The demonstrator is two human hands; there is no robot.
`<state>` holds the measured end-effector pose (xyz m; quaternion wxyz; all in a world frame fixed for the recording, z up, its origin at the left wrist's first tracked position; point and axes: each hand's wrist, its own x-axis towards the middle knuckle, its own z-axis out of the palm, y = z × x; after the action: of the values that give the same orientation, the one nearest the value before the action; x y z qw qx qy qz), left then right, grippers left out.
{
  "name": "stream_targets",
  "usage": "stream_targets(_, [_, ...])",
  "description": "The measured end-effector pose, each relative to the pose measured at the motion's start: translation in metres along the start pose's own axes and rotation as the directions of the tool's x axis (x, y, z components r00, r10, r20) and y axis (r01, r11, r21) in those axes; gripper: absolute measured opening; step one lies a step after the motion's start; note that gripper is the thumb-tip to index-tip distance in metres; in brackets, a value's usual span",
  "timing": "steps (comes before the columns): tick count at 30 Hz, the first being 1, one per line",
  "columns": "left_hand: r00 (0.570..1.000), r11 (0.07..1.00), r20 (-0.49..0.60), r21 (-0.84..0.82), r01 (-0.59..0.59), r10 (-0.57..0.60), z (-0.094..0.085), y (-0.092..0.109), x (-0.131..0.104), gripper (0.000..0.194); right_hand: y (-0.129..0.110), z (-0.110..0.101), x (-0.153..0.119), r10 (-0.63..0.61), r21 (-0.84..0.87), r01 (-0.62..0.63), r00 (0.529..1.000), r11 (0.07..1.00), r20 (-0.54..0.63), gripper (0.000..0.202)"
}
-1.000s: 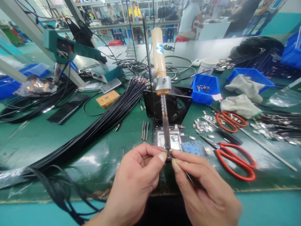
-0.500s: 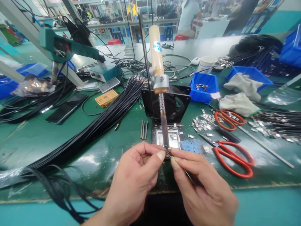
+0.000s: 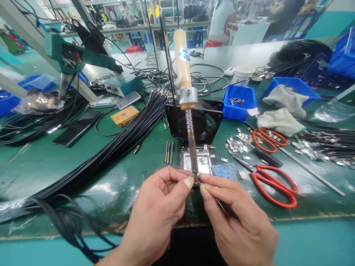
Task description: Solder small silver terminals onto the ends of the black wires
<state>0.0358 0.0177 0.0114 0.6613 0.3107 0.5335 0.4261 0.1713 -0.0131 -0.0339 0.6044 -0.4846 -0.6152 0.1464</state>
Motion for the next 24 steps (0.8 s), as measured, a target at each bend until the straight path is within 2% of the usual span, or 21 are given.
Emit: stream_targets(24, [1.000,1.000,0.010,-0.012,0.006,-0.006,-0.0019,-0.0018,-0.0010,0.020,-0.0009,-0.0001,0.0012,0.001,0.004,-0.001,1.000,1.000,-0.014,0.024])
